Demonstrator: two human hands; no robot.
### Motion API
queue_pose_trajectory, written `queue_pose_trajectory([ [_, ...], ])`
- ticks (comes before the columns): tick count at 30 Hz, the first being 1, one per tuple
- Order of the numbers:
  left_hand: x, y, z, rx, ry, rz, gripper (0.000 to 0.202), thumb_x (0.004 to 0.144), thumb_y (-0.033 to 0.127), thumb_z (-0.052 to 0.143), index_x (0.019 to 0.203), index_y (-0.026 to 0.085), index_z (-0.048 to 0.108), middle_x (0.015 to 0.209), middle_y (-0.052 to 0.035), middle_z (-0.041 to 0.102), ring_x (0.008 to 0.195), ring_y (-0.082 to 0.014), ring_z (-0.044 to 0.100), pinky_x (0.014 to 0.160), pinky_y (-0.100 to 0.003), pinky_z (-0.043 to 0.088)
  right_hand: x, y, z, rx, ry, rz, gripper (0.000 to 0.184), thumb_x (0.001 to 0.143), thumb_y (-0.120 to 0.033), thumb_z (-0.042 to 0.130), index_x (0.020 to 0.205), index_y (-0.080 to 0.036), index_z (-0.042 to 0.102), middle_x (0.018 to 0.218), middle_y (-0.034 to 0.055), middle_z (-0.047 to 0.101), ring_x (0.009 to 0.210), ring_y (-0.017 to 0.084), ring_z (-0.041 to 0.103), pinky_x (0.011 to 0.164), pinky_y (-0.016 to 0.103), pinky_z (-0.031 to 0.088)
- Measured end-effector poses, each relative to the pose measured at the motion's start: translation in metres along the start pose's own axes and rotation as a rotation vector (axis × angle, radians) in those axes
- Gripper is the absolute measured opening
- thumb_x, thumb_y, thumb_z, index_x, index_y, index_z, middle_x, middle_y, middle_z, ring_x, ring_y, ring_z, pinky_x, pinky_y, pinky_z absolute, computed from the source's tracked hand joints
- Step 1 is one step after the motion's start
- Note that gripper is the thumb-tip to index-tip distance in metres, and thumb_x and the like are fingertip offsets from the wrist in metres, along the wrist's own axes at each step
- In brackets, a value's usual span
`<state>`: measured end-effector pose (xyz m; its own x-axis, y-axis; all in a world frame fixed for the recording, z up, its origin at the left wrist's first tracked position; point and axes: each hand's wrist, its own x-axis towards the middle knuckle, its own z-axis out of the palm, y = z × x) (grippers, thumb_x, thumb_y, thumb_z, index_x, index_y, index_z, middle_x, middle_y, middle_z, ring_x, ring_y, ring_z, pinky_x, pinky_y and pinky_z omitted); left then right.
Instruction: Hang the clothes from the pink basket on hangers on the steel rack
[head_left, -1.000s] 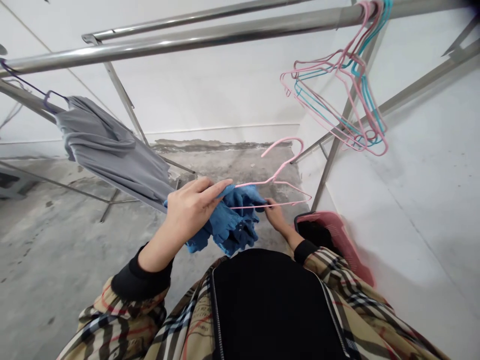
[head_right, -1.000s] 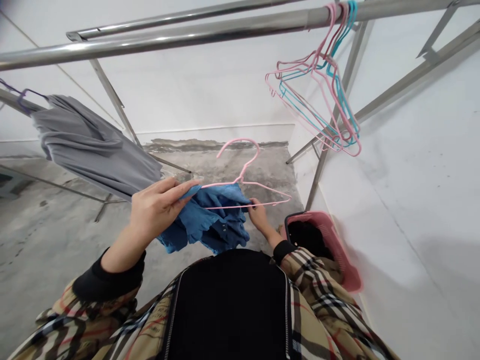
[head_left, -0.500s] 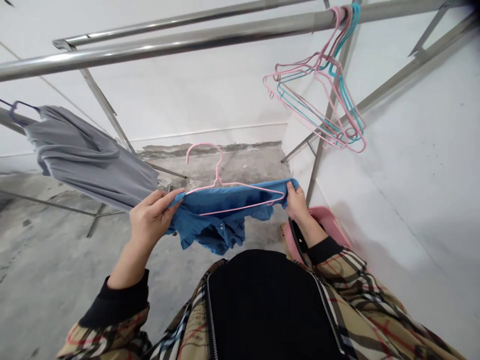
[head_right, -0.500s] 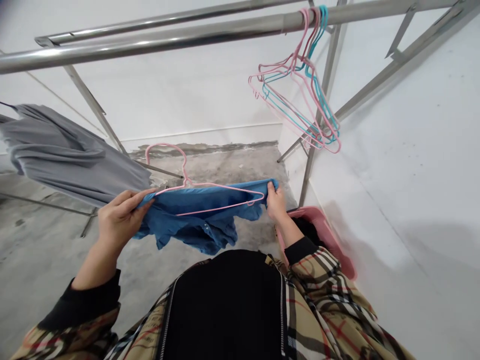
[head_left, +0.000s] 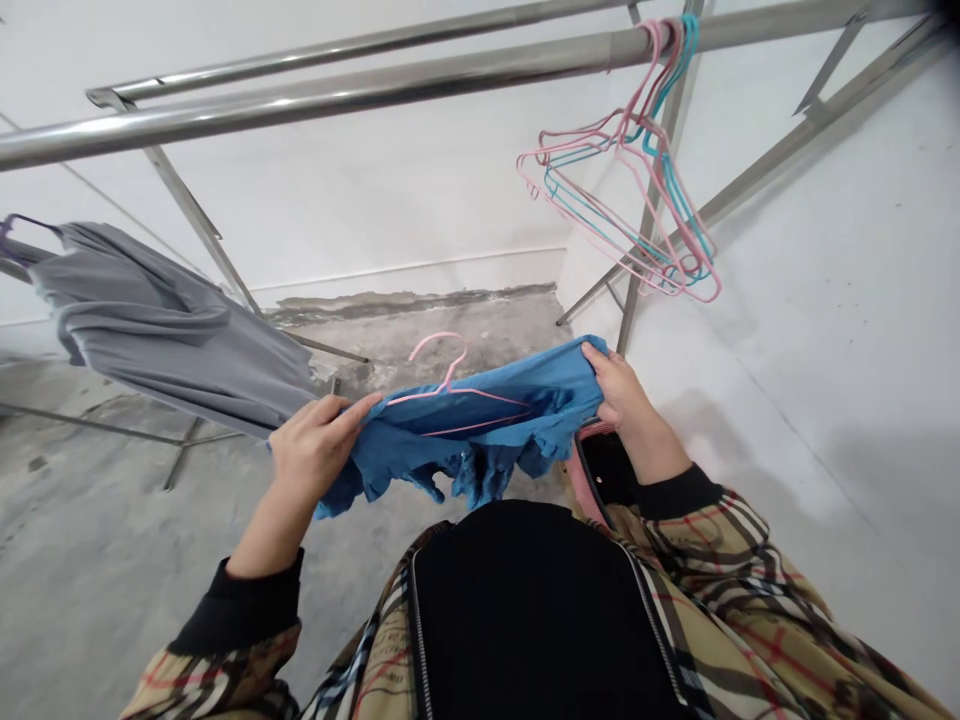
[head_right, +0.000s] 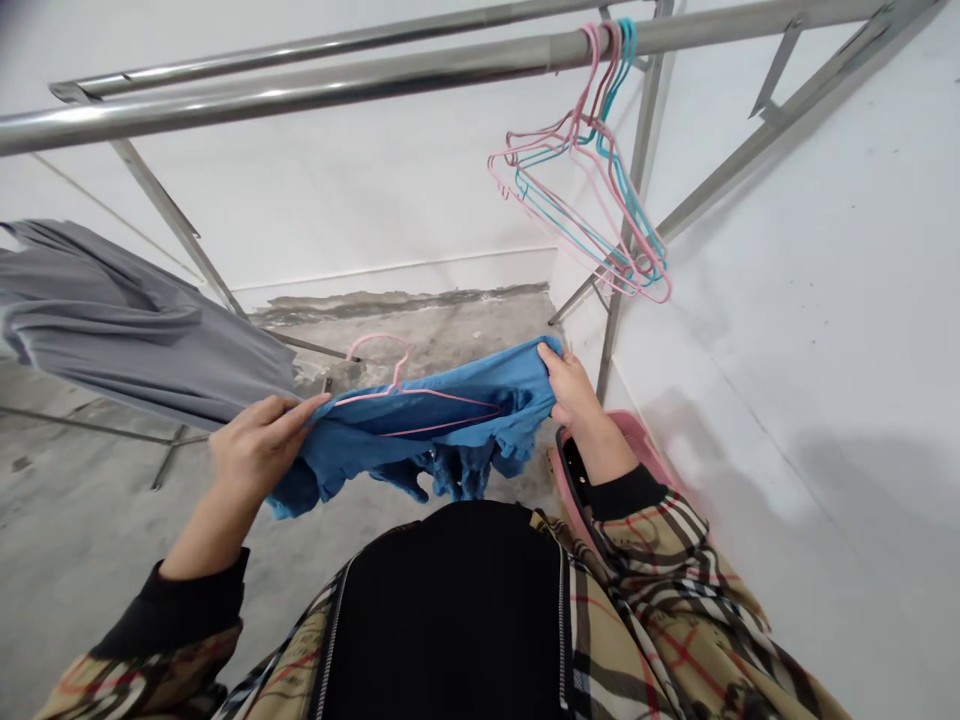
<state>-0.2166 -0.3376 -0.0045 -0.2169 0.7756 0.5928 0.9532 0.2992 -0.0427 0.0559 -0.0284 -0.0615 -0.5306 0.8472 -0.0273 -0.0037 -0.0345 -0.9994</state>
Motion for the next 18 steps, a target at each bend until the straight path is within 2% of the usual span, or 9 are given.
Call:
queue_pose_trajectory([
  [3, -0.005, 0.009, 0.01, -0.112, 0.001, -0.116, 0.024, 0.093, 0.03, 0.056, 0.108, 0.031, 0.075, 0.078, -0.002, 0.067, 0.068, -0.0132, 0.061, 0.056, -0.023, 0.038, -0.013, -0.011, -0.004, 0.077, -0.085, 0.145, 0.038, 0.081, -0.062, 0.06, 0.091, -0.025, 0.058, 0.073, 0.0035, 0.069, 0.066, 0.022, 0.066, 0.061, 0.038, 0.057],
  [5, -0.009, 0.011, 0.016, -0.225, 0.063, -0.243, 0.025, 0.093, 0.036, 0.056, 0.107, 0.026, 0.075, 0.079, -0.0019, 0.066, 0.069, -0.0125, 0.061, 0.06, -0.022, 0.042, -0.017, -0.011, -0.014, -0.03, -0.115, 0.089, 0.04, 0.083, -0.059, 0.059, 0.102, -0.024, 0.059, 0.081, 0.0041, 0.07, 0.069, 0.021, 0.066, 0.063, 0.037, 0.057],
  [7, -0.014, 0.011, 0.021, -0.289, 0.119, -0.355, 0.029, 0.093, 0.041, 0.057, 0.105, 0.023, 0.075, 0.076, -0.0013, 0.064, 0.066, -0.0119, 0.06, 0.061, -0.022, 0.044, -0.016, -0.008, -0.027, -0.241, -0.012, -0.068, 0.046, 0.081, -0.055, 0.062, 0.113, -0.023, 0.059, 0.094, 0.0064, 0.07, 0.077, 0.021, 0.066, 0.067, 0.037, 0.056],
  [10, -0.018, 0.009, 0.024, -0.317, 0.18, -0.421, 0.031, 0.091, 0.045, 0.058, 0.101, 0.021, 0.075, 0.073, -0.0013, 0.063, 0.063, -0.0121, 0.059, 0.06, -0.023, 0.045, -0.011, -0.01, -0.041, -0.574, 0.264, -0.39, 0.047, 0.083, -0.049, 0.061, 0.121, -0.02, 0.058, 0.111, 0.0118, 0.066, 0.096, 0.025, 0.063, 0.083, 0.045, 0.054],
  [12, -0.016, 0.008, 0.024, -0.331, 0.234, -0.416, 0.032, 0.09, 0.046, 0.058, 0.098, 0.02, 0.075, 0.071, -0.0017, 0.063, 0.062, -0.0124, 0.059, 0.06, -0.023, 0.046, -0.013, -0.02, -0.039, -0.708, 0.297, -0.59, 0.04, 0.09, -0.043, 0.055, 0.122, -0.021, 0.059, 0.117, 0.0135, 0.064, 0.109, 0.027, 0.06, 0.096, 0.048, 0.048],
  [15, -0.01, 0.009, 0.023, -0.345, 0.285, -0.393, 0.032, 0.089, 0.048, 0.059, 0.094, 0.02, 0.075, 0.071, -0.0022, 0.065, 0.061, -0.0128, 0.06, 0.06, -0.024, 0.048, -0.02, -0.042, -0.022, -0.843, 0.099, -0.783, 0.039, 0.095, -0.041, 0.049, 0.127, -0.022, 0.059, 0.127, 0.0134, 0.062, 0.123, 0.028, 0.054, 0.107, 0.047, 0.039],
  [18, -0.002, 0.014, 0.022, -0.377, 0.28, -0.367, 0.033, 0.089, 0.048, 0.059, 0.093, 0.019, 0.075, 0.073, -0.0029, 0.066, 0.063, -0.0131, 0.061, 0.061, -0.024, 0.049, -0.021, -0.058, -0.007, -0.964, -0.161, -0.823, 0.042, 0.095, -0.047, 0.048, 0.126, -0.021, 0.061, 0.126, 0.0118, 0.065, 0.123, 0.03, 0.053, 0.107, 0.049, 0.035],
])
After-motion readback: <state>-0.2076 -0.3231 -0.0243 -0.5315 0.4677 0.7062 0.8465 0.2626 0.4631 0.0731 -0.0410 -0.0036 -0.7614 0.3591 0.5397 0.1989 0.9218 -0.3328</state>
